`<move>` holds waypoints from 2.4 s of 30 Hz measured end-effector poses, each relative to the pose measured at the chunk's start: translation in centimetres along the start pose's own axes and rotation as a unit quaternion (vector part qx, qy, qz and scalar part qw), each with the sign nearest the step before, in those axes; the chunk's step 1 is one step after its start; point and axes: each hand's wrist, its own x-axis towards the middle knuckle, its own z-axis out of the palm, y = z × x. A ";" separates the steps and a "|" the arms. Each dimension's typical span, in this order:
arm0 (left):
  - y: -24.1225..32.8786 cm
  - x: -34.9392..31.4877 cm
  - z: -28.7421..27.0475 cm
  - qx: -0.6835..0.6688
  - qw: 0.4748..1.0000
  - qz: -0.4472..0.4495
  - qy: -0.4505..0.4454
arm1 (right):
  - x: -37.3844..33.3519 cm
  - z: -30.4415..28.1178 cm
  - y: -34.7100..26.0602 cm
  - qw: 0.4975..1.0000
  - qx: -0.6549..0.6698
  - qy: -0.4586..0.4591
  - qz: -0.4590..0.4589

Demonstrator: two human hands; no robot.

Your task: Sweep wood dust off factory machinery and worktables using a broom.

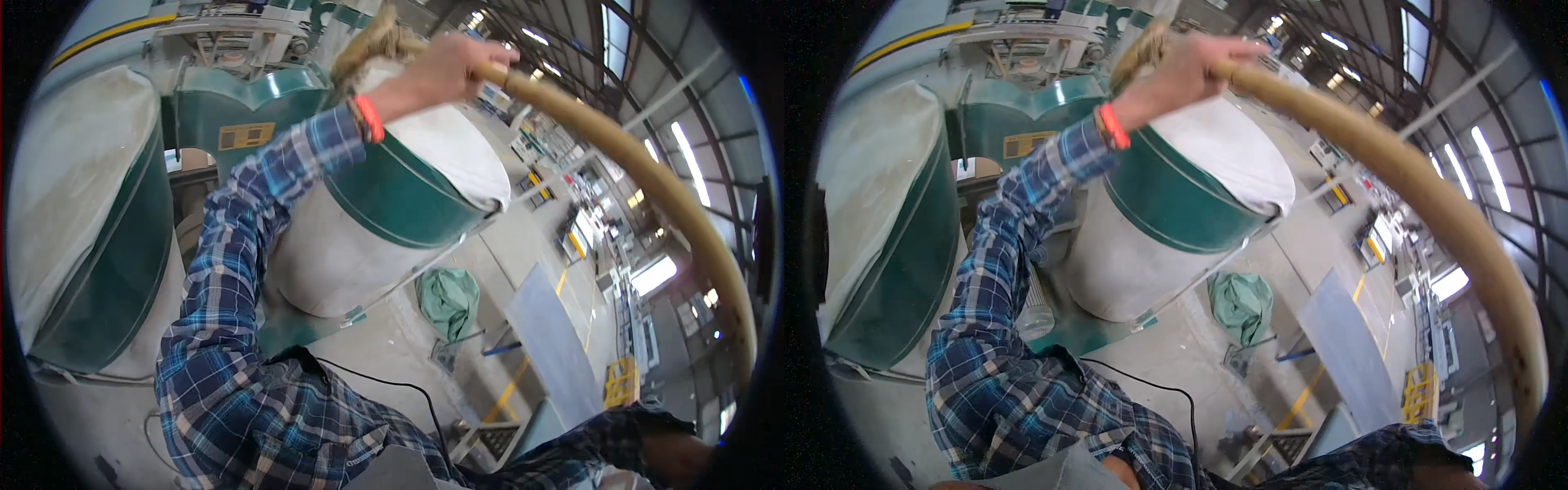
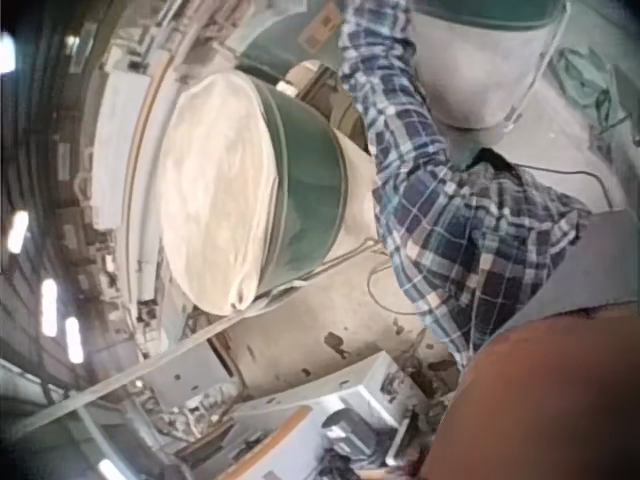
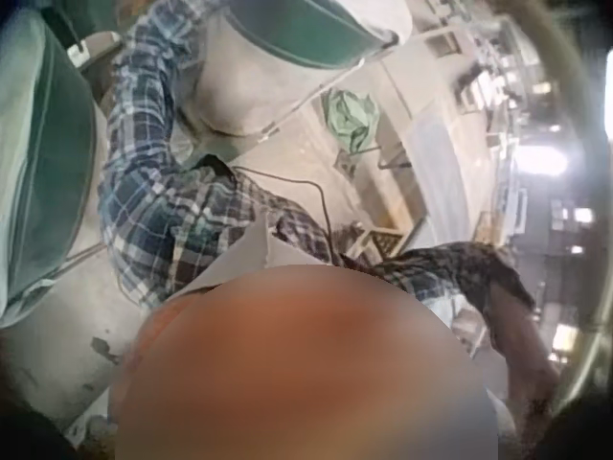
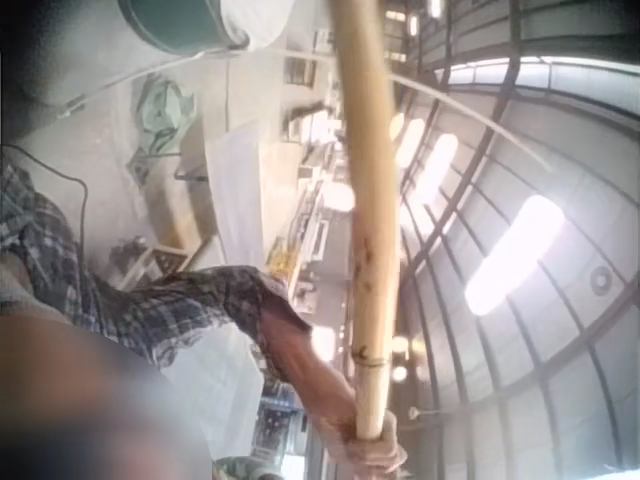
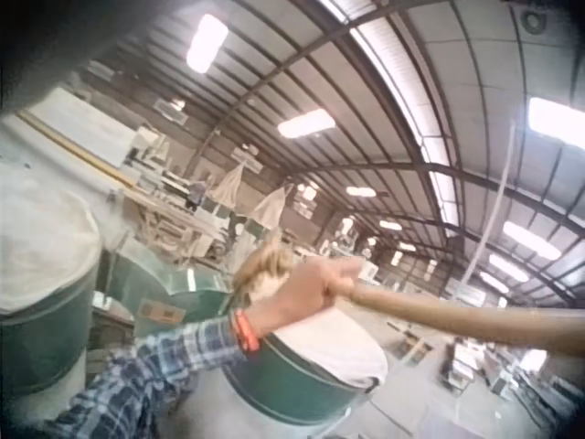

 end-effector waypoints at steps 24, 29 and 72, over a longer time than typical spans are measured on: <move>4.6 -9.6 15.1 -0.007 0.964 -0.041 -0.264 | -16.0 -18.8 4.8 0.659 0.591 0.271 0.379; 3.6 -5.6 16.7 0.080 0.993 0.069 -0.052 | -16.9 -20.6 3.2 0.652 0.600 0.273 0.375; 0.6 -6.1 20.7 0.125 0.989 -0.017 0.071 | -22.5 -14.0 3.5 0.665 0.573 0.332 0.346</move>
